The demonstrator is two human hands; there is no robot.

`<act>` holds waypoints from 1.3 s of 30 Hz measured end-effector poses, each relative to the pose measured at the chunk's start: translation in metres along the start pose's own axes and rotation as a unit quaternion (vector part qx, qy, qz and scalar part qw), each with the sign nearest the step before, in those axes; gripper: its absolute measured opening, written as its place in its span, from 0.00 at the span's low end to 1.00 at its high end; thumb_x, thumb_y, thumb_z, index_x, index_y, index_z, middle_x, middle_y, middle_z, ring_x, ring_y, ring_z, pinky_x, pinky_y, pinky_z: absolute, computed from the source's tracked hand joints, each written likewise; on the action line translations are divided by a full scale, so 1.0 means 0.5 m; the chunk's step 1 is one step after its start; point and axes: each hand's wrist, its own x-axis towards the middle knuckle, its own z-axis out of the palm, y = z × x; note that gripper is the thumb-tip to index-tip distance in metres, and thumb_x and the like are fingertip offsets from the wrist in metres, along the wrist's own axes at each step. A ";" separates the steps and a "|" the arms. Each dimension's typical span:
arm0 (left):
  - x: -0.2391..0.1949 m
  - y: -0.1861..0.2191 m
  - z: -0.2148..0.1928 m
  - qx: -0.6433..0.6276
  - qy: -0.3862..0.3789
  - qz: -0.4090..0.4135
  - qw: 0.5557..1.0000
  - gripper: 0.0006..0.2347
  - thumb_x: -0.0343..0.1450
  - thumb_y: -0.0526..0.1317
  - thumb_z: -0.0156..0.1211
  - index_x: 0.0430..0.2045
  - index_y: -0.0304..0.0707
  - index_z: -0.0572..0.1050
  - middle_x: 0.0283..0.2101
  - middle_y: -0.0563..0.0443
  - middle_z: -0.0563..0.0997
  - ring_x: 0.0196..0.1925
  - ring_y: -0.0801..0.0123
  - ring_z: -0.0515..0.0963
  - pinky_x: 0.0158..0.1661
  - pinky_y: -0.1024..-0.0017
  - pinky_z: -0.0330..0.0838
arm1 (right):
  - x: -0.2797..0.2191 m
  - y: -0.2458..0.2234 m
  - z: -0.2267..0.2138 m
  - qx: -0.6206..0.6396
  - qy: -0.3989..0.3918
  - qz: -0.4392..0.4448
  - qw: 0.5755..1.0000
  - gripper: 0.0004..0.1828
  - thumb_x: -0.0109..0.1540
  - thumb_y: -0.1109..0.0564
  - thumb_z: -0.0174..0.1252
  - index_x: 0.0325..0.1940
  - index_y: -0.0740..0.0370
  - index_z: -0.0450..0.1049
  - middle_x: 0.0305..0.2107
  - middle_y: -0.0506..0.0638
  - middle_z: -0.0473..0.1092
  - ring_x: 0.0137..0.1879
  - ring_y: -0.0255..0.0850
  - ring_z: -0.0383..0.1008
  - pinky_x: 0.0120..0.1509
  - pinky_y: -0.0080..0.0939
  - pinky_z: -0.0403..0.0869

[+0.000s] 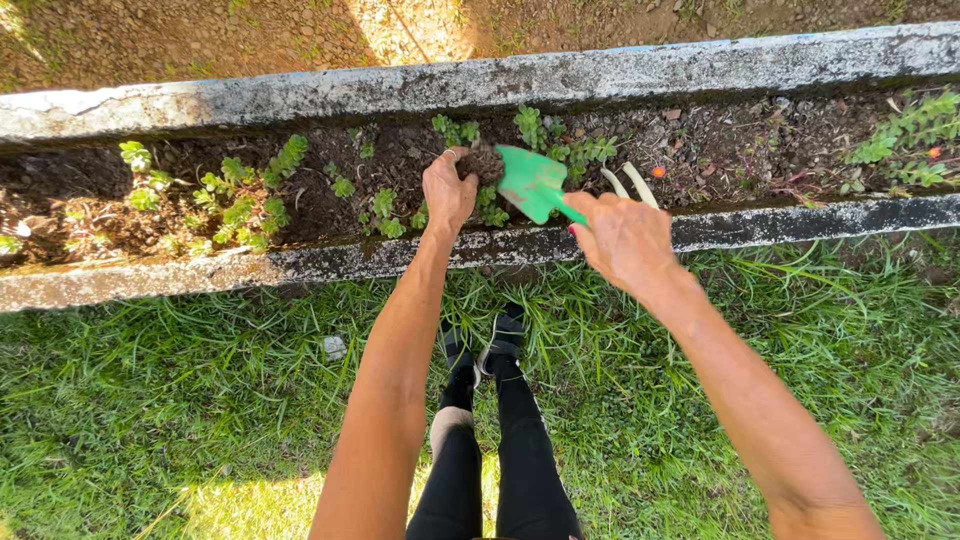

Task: The person uses a small green hand trowel to loosen soil and remove weeds from a narrow concrete planter box. They pull the weeds out by hand and discard them while moving along the length of the planter.

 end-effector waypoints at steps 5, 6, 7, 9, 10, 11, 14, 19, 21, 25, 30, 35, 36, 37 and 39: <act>-0.015 0.010 -0.041 0.113 -0.057 -0.007 0.992 0.19 0.66 0.32 0.61 0.53 0.30 0.76 0.41 0.33 0.83 0.43 0.44 0.84 0.45 0.53 0.78 | 0.004 0.000 -0.121 -0.073 -0.027 -0.060 0.995 0.16 0.60 0.51 0.62 0.53 0.51 0.78 0.28 0.56 0.77 0.37 0.55 0.80 0.39 0.59 0.76; -0.021 0.006 -0.047 0.163 -0.099 -0.014 0.982 0.20 0.66 0.35 0.63 0.53 0.28 0.73 0.42 0.33 0.82 0.43 0.43 0.84 0.43 0.52 0.78 | 0.009 0.002 -0.129 -0.088 -0.023 -0.085 0.992 0.16 0.59 0.50 0.63 0.51 0.51 0.79 0.28 0.56 0.77 0.39 0.56 0.80 0.40 0.60 0.76; -0.027 0.002 -0.050 0.211 -0.142 -0.020 0.967 0.23 0.65 0.38 0.66 0.54 0.26 0.70 0.43 0.34 0.81 0.43 0.42 0.83 0.41 0.51 0.77 | 0.015 0.004 -0.130 -0.089 -0.022 -0.099 0.991 0.16 0.58 0.50 0.63 0.49 0.51 0.79 0.28 0.57 0.77 0.39 0.56 0.79 0.41 0.60 0.76; -0.041 -0.005 -0.042 0.292 -0.171 0.014 0.941 0.30 0.64 0.37 0.66 0.61 0.24 0.63 0.42 0.33 0.81 0.42 0.42 0.83 0.40 0.52 0.78 | 0.034 0.004 -0.116 -0.092 -0.018 -0.127 0.988 0.16 0.55 0.50 0.64 0.46 0.51 0.80 0.29 0.58 0.77 0.39 0.58 0.79 0.42 0.60 0.77; -0.045 -0.010 -0.036 0.331 -0.184 0.032 0.925 0.34 0.63 0.37 0.66 0.64 0.23 0.60 0.41 0.32 0.81 0.42 0.42 0.83 0.39 0.52 0.79 | 0.046 0.003 -0.105 -0.093 -0.035 -0.118 0.988 0.15 0.56 0.50 0.64 0.46 0.51 0.80 0.30 0.58 0.77 0.40 0.58 0.79 0.43 0.59 0.77; -0.047 -0.014 -0.029 0.316 -0.177 0.021 0.932 0.34 0.62 0.40 0.69 0.61 0.23 0.62 0.42 0.33 0.81 0.43 0.42 0.83 0.41 0.52 0.78 | 0.062 0.000 -0.090 -0.094 -0.052 -0.111 0.988 0.14 0.57 0.51 0.63 0.46 0.52 0.80 0.30 0.59 0.77 0.41 0.57 0.80 0.45 0.59 0.77; -0.051 -0.022 0.002 0.280 -0.162 -0.014 0.946 0.35 0.60 0.46 0.74 0.57 0.23 0.64 0.43 0.34 0.81 0.47 0.43 0.82 0.45 0.50 0.76 | 0.114 -0.009 -0.045 -0.058 -0.093 -0.062 0.992 0.13 0.57 0.52 0.63 0.44 0.53 0.81 0.34 0.60 0.77 0.44 0.58 0.79 0.47 0.58 0.77; -0.050 -0.024 0.009 0.240 -0.110 0.013 0.964 0.44 0.58 0.47 0.76 0.62 0.16 0.57 0.41 0.31 0.81 0.43 0.42 0.82 0.43 0.53 0.76 | 0.160 0.000 -0.006 0.014 -0.160 0.044 0.986 0.15 0.56 0.51 0.65 0.47 0.54 0.82 0.37 0.60 0.79 0.46 0.57 0.79 0.52 0.56 0.76; -0.049 -0.016 0.001 0.227 -0.135 -0.018 0.964 0.43 0.58 0.45 0.77 0.63 0.16 0.57 0.39 0.32 0.81 0.43 0.42 0.83 0.43 0.55 0.77 | 0.149 0.008 0.011 0.018 -0.169 0.052 0.984 0.16 0.58 0.52 0.64 0.49 0.54 0.82 0.39 0.61 0.80 0.46 0.57 0.80 0.54 0.55 0.77; -0.057 0.012 -0.009 0.226 -0.155 -0.029 0.961 0.45 0.57 0.43 0.77 0.63 0.16 0.56 0.37 0.30 0.81 0.40 0.41 0.83 0.41 0.56 0.78 | 0.075 0.033 0.065 0.109 -0.127 0.085 0.982 0.18 0.60 0.55 0.61 0.54 0.55 0.81 0.38 0.63 0.80 0.43 0.57 0.82 0.52 0.54 0.77; -0.065 0.019 -0.007 0.226 -0.108 0.014 0.968 0.36 0.61 0.41 0.74 0.60 0.20 0.62 0.34 0.31 0.82 0.38 0.41 0.83 0.40 0.53 0.76 | 0.031 0.043 0.121 0.205 0.013 0.042 0.978 0.17 0.57 0.54 0.66 0.49 0.59 0.83 0.42 0.64 0.78 0.44 0.60 0.79 0.49 0.57 0.75; -0.072 -0.021 0.001 0.155 -0.085 -0.027 0.984 0.28 0.64 0.40 0.71 0.56 0.24 0.69 0.34 0.32 0.83 0.38 0.40 0.83 0.39 0.51 0.77 | 0.002 0.012 0.077 0.193 -0.099 0.155 0.964 0.20 0.63 0.51 0.59 0.59 0.54 0.77 0.42 0.60 0.79 0.37 0.59 0.83 0.44 0.60 0.78; -0.066 -0.030 -0.004 0.143 -0.064 -0.012 0.988 0.27 0.64 0.40 0.71 0.55 0.24 0.69 0.34 0.32 0.83 0.38 0.40 0.83 0.39 0.51 0.77 | -0.003 -0.001 0.056 0.180 -0.118 0.161 0.963 0.20 0.64 0.50 0.57 0.60 0.53 0.76 0.43 0.58 0.78 0.35 0.60 0.82 0.41 0.62 0.79; -0.068 -0.037 -0.003 0.129 -0.047 0.004 0.991 0.27 0.64 0.40 0.70 0.55 0.23 0.69 0.34 0.32 0.83 0.38 0.40 0.83 0.39 0.51 0.77 | -0.014 -0.005 0.032 0.135 -0.097 0.136 0.977 0.19 0.63 0.49 0.59 0.58 0.52 0.77 0.40 0.59 0.79 0.36 0.58 0.81 0.42 0.60 0.77; -0.059 -0.042 -0.007 0.103 -0.037 0.020 0.994 0.26 0.64 0.42 0.72 0.53 0.23 0.71 0.38 0.29 0.82 0.39 0.38 0.83 0.39 0.51 0.77 | -0.019 -0.006 -0.032 0.042 -0.050 0.081 0.995 0.19 0.62 0.47 0.61 0.55 0.51 0.80 0.34 0.61 0.79 0.37 0.55 0.78 0.44 0.57 0.75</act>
